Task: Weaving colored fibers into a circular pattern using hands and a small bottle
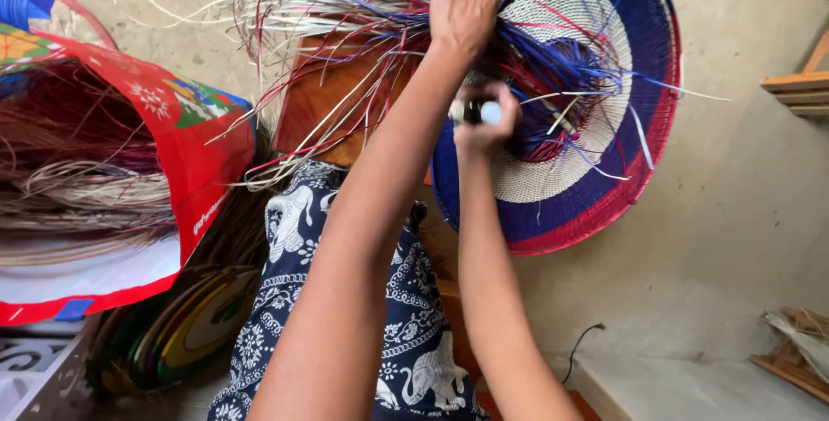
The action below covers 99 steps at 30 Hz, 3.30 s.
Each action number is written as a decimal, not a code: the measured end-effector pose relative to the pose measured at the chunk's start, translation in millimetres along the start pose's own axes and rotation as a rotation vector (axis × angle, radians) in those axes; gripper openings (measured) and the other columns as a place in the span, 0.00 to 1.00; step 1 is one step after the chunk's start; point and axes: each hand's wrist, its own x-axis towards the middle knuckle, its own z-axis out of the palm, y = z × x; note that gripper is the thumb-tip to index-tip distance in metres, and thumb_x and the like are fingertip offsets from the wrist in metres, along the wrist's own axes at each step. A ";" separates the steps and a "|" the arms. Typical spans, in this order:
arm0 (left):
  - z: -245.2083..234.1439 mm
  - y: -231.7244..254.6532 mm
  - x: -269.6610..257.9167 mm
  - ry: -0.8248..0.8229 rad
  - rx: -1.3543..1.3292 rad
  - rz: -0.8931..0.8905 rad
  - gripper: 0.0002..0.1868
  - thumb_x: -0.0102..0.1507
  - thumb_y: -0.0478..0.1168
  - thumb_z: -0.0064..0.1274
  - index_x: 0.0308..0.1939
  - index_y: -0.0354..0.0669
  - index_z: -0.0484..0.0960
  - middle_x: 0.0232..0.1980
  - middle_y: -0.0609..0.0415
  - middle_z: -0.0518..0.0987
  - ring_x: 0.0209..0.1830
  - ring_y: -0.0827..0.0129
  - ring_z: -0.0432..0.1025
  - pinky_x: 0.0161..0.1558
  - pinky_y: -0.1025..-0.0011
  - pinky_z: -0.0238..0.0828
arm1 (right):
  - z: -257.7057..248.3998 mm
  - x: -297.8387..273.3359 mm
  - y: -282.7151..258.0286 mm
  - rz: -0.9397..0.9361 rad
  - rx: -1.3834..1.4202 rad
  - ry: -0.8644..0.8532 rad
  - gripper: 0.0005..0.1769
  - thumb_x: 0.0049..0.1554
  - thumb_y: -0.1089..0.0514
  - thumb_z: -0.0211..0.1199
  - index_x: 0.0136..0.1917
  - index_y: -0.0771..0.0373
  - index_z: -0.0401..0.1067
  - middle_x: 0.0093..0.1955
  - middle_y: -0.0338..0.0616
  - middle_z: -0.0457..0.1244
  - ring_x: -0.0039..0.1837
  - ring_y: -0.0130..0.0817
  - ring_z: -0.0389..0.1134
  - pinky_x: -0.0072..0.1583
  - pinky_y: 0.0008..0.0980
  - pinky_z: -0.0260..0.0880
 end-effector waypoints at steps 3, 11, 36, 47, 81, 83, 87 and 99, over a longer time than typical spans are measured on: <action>-13.6 -1.7 1.4 -0.019 0.065 -0.004 0.17 0.66 0.44 0.42 0.41 0.53 0.90 0.45 0.41 0.84 0.62 0.45 0.66 0.68 0.41 0.36 | 6.3 15.0 1.7 0.229 0.167 0.193 0.22 0.52 0.48 0.49 0.27 0.64 0.70 0.25 0.49 0.62 0.30 0.38 0.62 0.36 0.35 0.62; 37.5 -10.1 12.6 0.349 -0.048 0.039 0.15 0.59 0.45 0.45 0.25 0.64 0.87 0.27 0.56 0.82 0.33 0.59 0.74 0.48 0.53 0.57 | -32.3 -48.8 -12.1 0.066 0.024 -0.028 0.25 0.59 0.51 0.43 0.29 0.65 0.70 0.29 0.53 0.65 0.35 0.45 0.67 0.45 0.41 0.70; -12.1 -7.2 4.1 -0.079 0.060 -0.040 0.17 0.68 0.46 0.42 0.40 0.54 0.90 0.47 0.43 0.84 0.62 0.47 0.67 0.67 0.43 0.40 | -55.9 -11.5 -17.1 0.348 0.246 -0.015 0.25 0.57 0.47 0.46 0.28 0.65 0.69 0.26 0.57 0.63 0.31 0.48 0.65 0.36 0.42 0.66; -10.8 -2.0 1.9 -0.150 0.012 -0.019 0.17 0.68 0.42 0.42 0.44 0.47 0.89 0.57 0.30 0.80 0.71 0.41 0.63 0.72 0.38 0.32 | -15.9 38.5 -0.2 0.289 0.177 -0.011 0.23 0.54 0.46 0.44 0.29 0.64 0.66 0.26 0.54 0.60 0.28 0.47 0.65 0.33 0.42 0.64; -8.5 -5.9 -0.6 -0.188 -0.039 -0.048 0.18 0.71 0.41 0.41 0.31 0.46 0.85 0.51 0.39 0.83 0.71 0.42 0.64 0.74 0.37 0.31 | -25.2 9.9 1.4 0.084 0.178 -0.049 0.28 0.57 0.45 0.43 0.27 0.65 0.68 0.27 0.51 0.62 0.34 0.40 0.64 0.42 0.39 0.64; 17.2 -7.3 5.0 -0.013 -0.050 -0.007 0.17 0.65 0.41 0.42 0.37 0.51 0.90 0.42 0.42 0.83 0.62 0.43 0.64 0.70 0.38 0.35 | -23.3 3.0 1.6 0.064 0.184 0.040 0.27 0.57 0.46 0.42 0.26 0.64 0.67 0.26 0.52 0.62 0.32 0.41 0.63 0.39 0.39 0.64; -10.5 -2.9 -4.6 -0.058 0.010 -0.032 0.17 0.68 0.41 0.43 0.31 0.50 0.87 0.52 0.35 0.82 0.68 0.43 0.64 0.70 0.39 0.37 | 2.6 56.9 23.5 0.045 0.164 0.036 0.24 0.57 0.46 0.45 0.28 0.62 0.66 0.29 0.44 0.59 0.36 0.35 0.59 0.41 0.37 0.58; 9.2 -7.5 1.4 -0.004 -0.023 -0.010 0.17 0.65 0.42 0.42 0.40 0.50 0.90 0.46 0.40 0.84 0.64 0.43 0.64 0.69 0.36 0.40 | -9.5 14.2 13.6 0.031 0.145 -0.016 0.25 0.57 0.44 0.39 0.29 0.62 0.63 0.29 0.50 0.62 0.35 0.39 0.63 0.40 0.39 0.63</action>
